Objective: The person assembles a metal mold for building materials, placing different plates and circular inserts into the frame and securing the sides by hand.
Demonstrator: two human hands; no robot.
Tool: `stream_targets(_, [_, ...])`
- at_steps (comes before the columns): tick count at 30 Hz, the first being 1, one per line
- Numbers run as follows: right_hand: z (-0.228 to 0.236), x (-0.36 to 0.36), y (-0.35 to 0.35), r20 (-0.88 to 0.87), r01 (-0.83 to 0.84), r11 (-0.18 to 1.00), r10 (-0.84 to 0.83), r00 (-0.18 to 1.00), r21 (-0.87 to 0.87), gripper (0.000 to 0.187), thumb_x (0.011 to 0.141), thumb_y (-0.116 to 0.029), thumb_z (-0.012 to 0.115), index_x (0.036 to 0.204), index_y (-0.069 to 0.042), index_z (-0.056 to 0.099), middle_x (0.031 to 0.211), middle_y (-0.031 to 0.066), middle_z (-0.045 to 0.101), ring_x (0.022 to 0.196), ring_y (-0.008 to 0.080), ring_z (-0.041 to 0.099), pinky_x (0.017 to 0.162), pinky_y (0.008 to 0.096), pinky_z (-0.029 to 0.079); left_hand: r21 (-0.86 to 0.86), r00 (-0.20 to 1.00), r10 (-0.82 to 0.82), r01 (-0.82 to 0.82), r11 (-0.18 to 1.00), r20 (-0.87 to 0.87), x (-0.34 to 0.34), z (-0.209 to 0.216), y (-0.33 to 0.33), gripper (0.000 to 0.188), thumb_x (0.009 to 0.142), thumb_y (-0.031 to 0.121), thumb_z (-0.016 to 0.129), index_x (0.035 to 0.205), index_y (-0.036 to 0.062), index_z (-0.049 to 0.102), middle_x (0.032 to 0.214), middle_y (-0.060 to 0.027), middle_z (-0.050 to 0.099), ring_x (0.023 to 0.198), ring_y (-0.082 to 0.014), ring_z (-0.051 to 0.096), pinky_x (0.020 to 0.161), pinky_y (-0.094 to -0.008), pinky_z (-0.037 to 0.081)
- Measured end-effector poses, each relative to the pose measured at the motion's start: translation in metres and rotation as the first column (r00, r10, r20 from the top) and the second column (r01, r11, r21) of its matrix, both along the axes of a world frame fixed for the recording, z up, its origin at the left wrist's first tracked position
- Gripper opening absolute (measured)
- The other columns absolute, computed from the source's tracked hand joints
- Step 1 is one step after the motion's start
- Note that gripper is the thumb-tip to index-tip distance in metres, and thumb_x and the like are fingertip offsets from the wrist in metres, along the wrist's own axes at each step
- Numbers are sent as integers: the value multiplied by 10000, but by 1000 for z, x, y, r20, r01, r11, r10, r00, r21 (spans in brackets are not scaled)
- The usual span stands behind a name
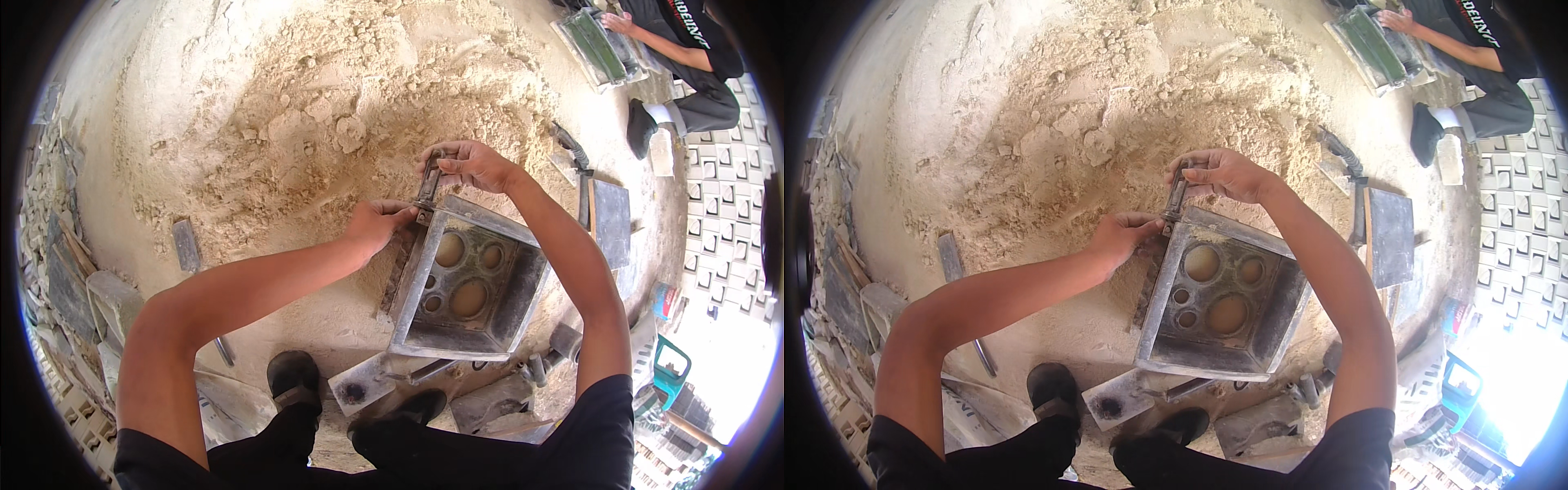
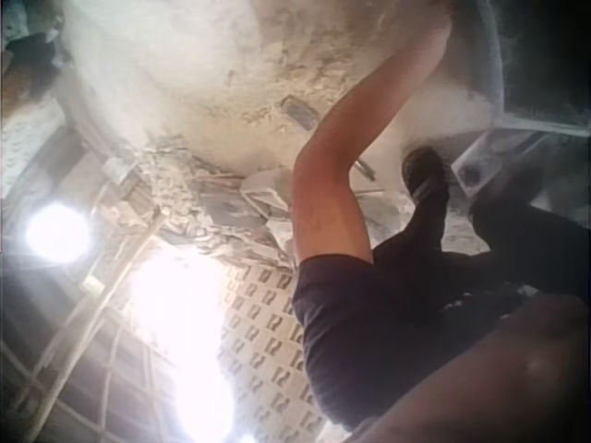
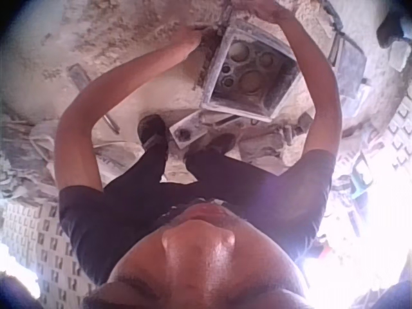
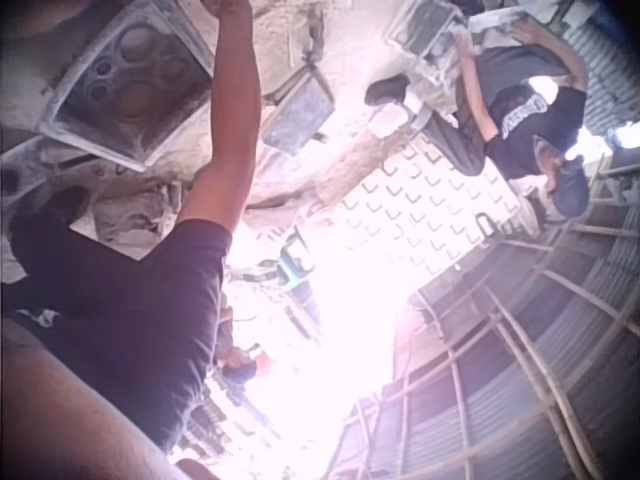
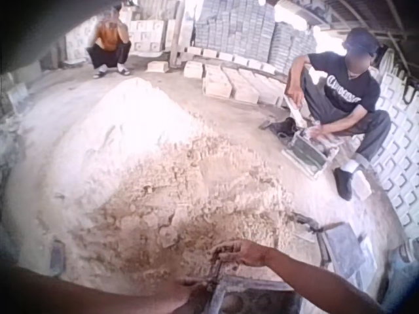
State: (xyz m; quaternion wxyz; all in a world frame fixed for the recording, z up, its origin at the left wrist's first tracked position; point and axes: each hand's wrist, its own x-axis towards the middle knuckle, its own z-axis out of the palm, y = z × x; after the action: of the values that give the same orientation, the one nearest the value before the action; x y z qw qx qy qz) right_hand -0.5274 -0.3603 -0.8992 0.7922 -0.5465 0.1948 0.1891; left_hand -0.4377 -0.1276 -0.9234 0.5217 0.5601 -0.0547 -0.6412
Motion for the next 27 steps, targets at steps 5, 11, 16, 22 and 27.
stream_targets(5, [-9, -2, 4, 44, 64, 996, -61, 997, -63, 374, 942, -186, 617, 1214, 56, 533, 1123, 157, 651, 1049, 214, 644, 945, 341, 533, -38, 999, 46, -46, 998, -9, -3, -8, 2, 187, 919, 142, 653, 1034, 8, 714, 872, -58, 712, 650, -107, 613, 595, -251, 489])
stream_targets(11, [-10, -1, 12, -67, 32, 869, -74, 995, -494, 435, 859, -423, 705, 973, -22, 580, 772, 62, 652, 652, 107, 635, 561, 234, 513, -15, 999, 29, -29, 999, 31, -3, 3, 1, 190, 918, 153, 656, 1026, 7, 714, 863, -53, 710, 659, -105, 611, 602, -250, 489])
stream_targets(16, [1, 5, 24, -113, 14, 782, -107, 988, -623, 479, 837, -485, 714, 869, -23, 593, 681, 48, 630, 521, 98, 588, 449, 235, 442, 8, 997, -6, 6, 1000, 79, -3, 5, 3, 233, 920, 224, 660, 1045, 34, 715, 879, -23, 708, 697, -89, 607, 661, -243, 467])
stream_targets(22, [4, 27, 36, -276, -161, 540, -139, 951, -826, 502, 839, -490, 695, 789, -2, 588, 656, 73, 620, 518, 146, 628, 479, 265, 493, 69, 996, 4, -10, 998, 85, -2, 7, 2, 232, 911, 218, 672, 1038, 28, 713, 866, -35, 706, 675, -95, 612, 643, -245, 476])
stream_targets(27, [19, 15, 22, -264, -146, 696, -64, 962, -703, 565, 858, -558, 645, 888, 5, 609, 712, 95, 623, 581, 157, 634, 501, 286, 498, 56, 995, -4, -2, 998, 98, 1, 11, 2, 181, 918, 152, 659, 1016, 9, 710, 869, -66, 708, 663, -116, 622, 614, -258, 506])
